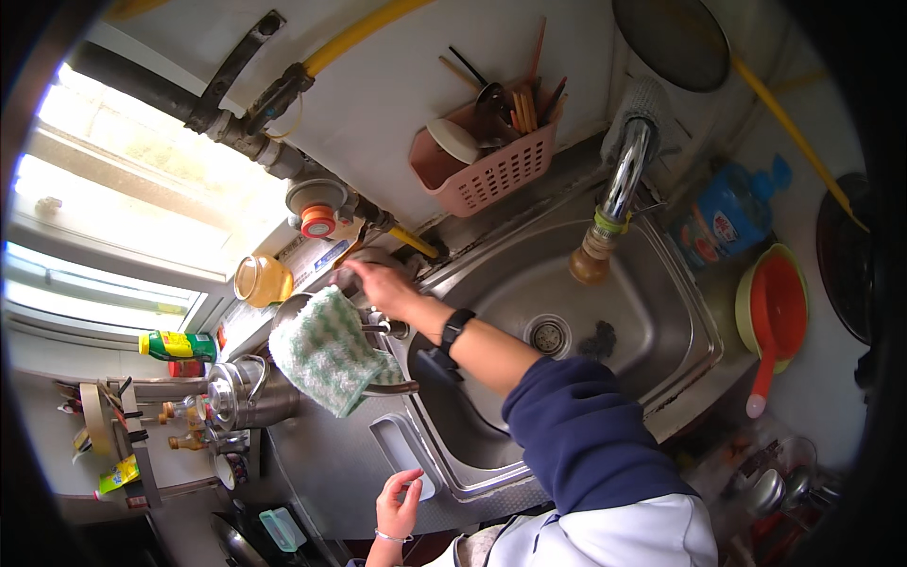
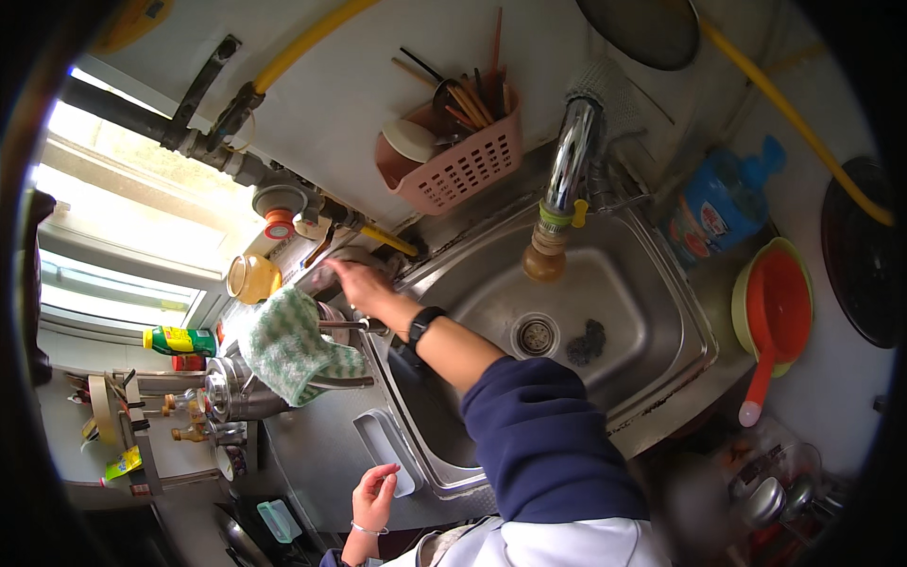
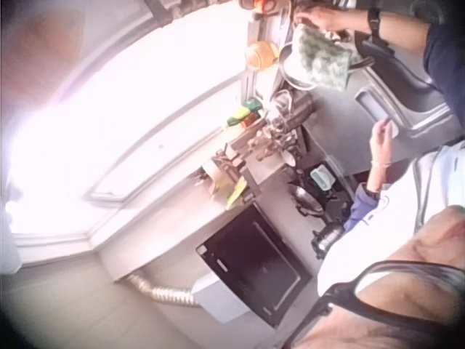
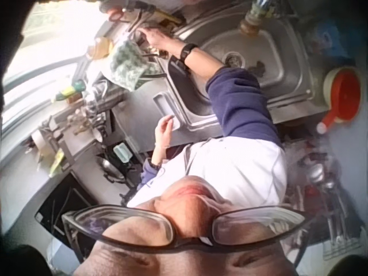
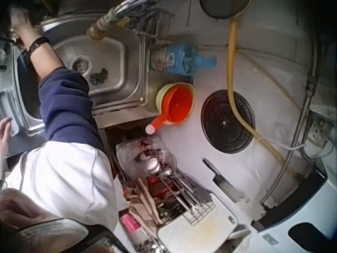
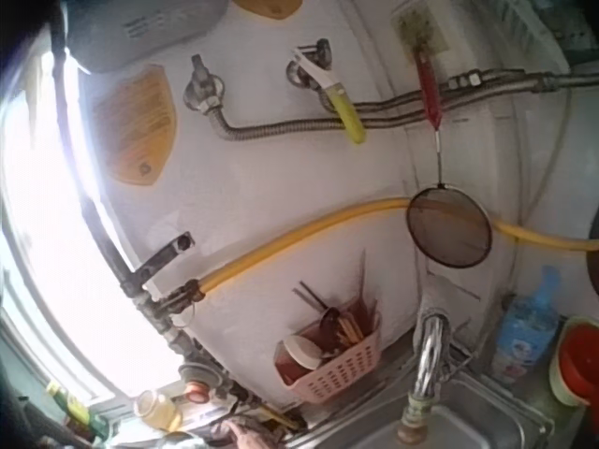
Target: The person cleans a kitchen sink and surrounding countertops using a cloth. They wipe the sink basin, faucet, and adjacent surfaces, then move to the stovetop and other counters, wiping them with the same cloth.
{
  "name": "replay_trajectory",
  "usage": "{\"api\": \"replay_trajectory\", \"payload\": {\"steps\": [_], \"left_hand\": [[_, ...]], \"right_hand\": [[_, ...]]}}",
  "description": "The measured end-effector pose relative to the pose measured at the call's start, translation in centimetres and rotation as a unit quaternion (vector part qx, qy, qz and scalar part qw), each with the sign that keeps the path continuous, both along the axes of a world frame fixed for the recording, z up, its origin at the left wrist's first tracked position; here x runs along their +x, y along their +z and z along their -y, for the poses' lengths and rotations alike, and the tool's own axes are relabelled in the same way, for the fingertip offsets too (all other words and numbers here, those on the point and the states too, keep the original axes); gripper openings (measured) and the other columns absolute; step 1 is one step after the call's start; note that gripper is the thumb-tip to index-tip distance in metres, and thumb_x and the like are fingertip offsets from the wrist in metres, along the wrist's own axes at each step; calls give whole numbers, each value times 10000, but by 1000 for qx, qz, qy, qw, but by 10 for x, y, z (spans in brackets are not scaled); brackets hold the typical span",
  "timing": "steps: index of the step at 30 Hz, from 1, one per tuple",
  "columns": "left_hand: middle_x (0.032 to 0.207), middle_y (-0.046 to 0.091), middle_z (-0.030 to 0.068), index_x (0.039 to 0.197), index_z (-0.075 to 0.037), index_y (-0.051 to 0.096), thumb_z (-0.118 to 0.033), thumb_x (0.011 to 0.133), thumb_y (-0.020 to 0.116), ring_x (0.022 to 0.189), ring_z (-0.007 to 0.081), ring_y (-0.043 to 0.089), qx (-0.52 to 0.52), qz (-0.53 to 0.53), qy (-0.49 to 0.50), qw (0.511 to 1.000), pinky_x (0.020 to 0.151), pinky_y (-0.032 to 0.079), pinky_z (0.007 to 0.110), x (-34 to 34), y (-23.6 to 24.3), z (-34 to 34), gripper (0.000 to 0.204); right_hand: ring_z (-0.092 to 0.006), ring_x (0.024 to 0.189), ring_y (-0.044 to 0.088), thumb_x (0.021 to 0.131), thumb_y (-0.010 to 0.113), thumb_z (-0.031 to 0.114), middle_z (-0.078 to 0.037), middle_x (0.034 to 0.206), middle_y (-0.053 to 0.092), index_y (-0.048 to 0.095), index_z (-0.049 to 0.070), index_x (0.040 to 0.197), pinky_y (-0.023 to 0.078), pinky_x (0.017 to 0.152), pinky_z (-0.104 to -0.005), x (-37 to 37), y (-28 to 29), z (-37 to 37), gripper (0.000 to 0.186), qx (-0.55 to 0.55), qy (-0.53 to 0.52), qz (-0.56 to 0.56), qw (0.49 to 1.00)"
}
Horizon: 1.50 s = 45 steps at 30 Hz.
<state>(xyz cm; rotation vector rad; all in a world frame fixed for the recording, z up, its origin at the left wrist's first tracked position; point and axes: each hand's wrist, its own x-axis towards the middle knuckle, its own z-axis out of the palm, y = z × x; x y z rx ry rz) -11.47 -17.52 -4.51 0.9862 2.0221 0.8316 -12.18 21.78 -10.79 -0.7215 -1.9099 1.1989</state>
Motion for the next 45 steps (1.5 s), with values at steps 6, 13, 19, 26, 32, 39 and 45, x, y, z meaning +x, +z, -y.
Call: {"api": "replay_trajectory", "payload": {"steps": [6,13,19,26,32,39,45], "left_hand": [[1037,668,76,1052,-21,674,-117,910,634,876,117,634,-55,12,83,995,754,506,237,-11,9,29,176],[1051,668,80,1061,-20,671,-109,915,624,921,135,636,-9,10,27,1000,767,514,250,-1,0,22,177],[1045,668,83,1061,-20,670,-107,915,623,910,136,636,-21,22,55,998,760,514,254,-3,1,32,176],[1031,665,85,1061,-20,671,-114,913,629,889,134,638,-15,34,46,998,752,514,251,1,-7,32,180],[1033,664,49,1090,-14,654,-106,925,621,852,89,612,-13,9,37,999,754,485,221,-1,0,39,192],[1019,668,44,1079,-13,659,-126,920,632,843,81,609,-32,14,57,998,733,483,214,0,-2,56,197],[1033,665,48,1092,-9,653,-127,919,634,870,91,617,-9,-6,64,998,759,490,223,-4,1,69,210]], "right_hand": [[-382,959,612,897,419,61,-214,1107,625,487,55,1286,493,832,-441,24,-16,-9,395,46,-113,-57,991],[-314,1135,579,892,429,127,-192,1245,587,531,53,1295,438,985,-415,-31,-17,-10,422,9,91,-4,996],[-366,788,634,907,524,78,-208,985,644,471,124,1366,499,665,-412,66,-20,20,465,46,-146,-81,985],[-371,960,601,940,521,81,-171,1038,625,574,89,1226,494,805,-378,89,-2,-19,290,96,-230,-154,956],[-363,951,594,913,522,56,-161,1050,610,557,133,1250,495,779,-432,101,-23,-38,348,132,-308,-17,942],[-374,941,576,914,525,66,-190,1068,586,560,122,1250,476,808,-426,92,-27,-43,343,140,-201,-48,968],[-379,934,563,921,509,58,-198,1014,591,513,104,1296,461,804,-454,103,-29,-34,377,199,-295,56,933]]}}
